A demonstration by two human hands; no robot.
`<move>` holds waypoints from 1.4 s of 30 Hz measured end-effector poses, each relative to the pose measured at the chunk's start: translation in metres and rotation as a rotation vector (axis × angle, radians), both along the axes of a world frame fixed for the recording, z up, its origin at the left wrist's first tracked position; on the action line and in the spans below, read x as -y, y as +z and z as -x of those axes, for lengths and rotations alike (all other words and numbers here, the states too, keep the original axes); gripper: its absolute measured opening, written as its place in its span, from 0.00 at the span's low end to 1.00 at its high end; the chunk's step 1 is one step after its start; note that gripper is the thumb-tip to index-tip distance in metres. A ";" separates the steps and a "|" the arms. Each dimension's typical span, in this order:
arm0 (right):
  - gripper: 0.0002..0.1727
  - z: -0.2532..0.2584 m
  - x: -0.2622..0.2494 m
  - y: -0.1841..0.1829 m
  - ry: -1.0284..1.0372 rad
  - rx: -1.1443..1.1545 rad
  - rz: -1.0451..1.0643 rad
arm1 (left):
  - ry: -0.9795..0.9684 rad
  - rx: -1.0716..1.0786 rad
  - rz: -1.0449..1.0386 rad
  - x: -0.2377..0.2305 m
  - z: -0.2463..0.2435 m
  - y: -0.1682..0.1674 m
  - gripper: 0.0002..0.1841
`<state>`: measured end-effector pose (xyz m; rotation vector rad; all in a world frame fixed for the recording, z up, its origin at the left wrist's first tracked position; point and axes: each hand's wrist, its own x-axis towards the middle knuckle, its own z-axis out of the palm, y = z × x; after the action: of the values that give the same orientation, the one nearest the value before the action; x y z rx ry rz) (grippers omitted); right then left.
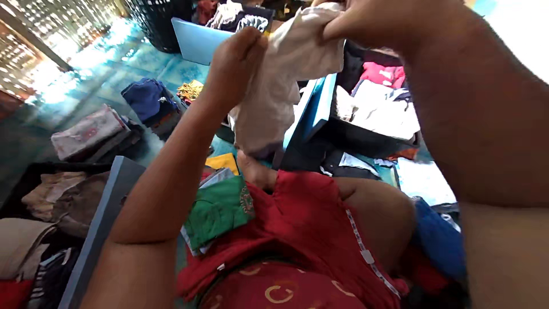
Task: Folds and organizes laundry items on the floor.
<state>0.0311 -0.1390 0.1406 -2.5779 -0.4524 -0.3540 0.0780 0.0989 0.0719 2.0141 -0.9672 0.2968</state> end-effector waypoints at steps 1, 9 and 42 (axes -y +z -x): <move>0.07 0.001 0.005 -0.004 -0.005 -0.029 -0.181 | 0.018 0.019 -0.039 -0.005 0.001 0.008 0.15; 0.07 0.031 -0.028 -0.003 0.368 -0.030 -0.247 | -0.419 -0.374 0.117 0.005 0.034 0.023 0.23; 0.15 0.058 -0.030 -0.068 0.034 0.207 -0.674 | -0.353 -0.527 0.106 -0.013 0.043 0.014 0.04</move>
<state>-0.0268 -0.1093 0.0723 -1.8859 -0.3671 -0.6408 0.0355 0.1114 0.0857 1.6590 -0.9161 -0.3533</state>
